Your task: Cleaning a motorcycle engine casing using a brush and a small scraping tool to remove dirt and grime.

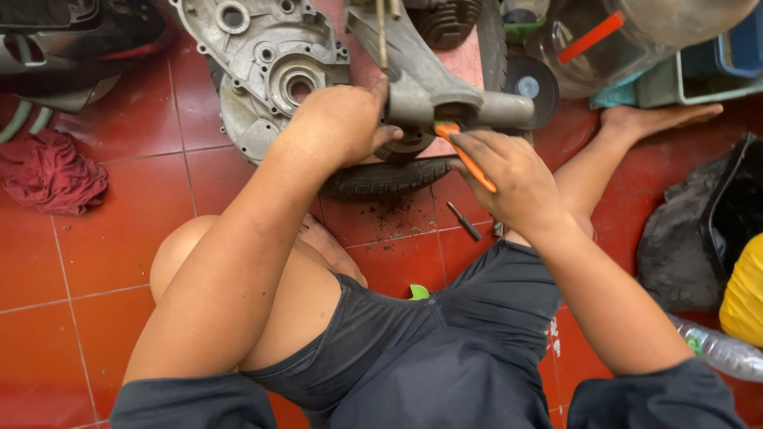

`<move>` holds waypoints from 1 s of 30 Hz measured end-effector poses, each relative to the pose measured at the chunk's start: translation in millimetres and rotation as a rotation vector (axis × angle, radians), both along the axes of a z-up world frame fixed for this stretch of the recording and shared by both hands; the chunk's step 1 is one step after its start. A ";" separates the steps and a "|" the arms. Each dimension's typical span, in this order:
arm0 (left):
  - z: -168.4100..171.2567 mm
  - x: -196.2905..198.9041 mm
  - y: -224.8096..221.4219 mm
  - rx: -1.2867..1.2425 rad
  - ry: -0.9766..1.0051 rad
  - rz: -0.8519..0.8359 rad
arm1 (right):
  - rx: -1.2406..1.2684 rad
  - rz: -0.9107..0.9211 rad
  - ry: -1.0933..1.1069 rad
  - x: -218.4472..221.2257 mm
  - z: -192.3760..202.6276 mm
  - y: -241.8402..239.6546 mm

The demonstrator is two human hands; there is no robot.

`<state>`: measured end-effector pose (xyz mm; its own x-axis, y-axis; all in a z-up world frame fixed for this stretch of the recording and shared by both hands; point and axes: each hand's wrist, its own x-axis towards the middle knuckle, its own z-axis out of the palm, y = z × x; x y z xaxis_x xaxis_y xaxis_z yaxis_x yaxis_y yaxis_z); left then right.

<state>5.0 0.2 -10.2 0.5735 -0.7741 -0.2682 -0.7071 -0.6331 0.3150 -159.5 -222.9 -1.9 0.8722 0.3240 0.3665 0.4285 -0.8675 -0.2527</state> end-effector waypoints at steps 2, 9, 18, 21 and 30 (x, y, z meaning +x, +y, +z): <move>2.3 1.1 3.4 -0.037 0.010 0.005 | 0.099 -0.001 0.057 2.9 9.3 -5.1; -37.3 3.1 -0.7 -0.497 -0.011 0.164 | 0.338 -0.134 0.610 26.3 80.2 -27.1; -47.0 16.0 -21.6 -0.342 0.042 0.141 | 0.035 -0.030 0.096 -20.4 58.7 -2.8; -46.3 15.1 -20.9 -0.346 0.053 0.140 | -0.039 -0.080 0.046 -22.9 42.7 12.2; -48.6 13.4 -22.4 -0.296 0.008 0.134 | 0.194 -0.096 0.141 -0.3 29.1 9.0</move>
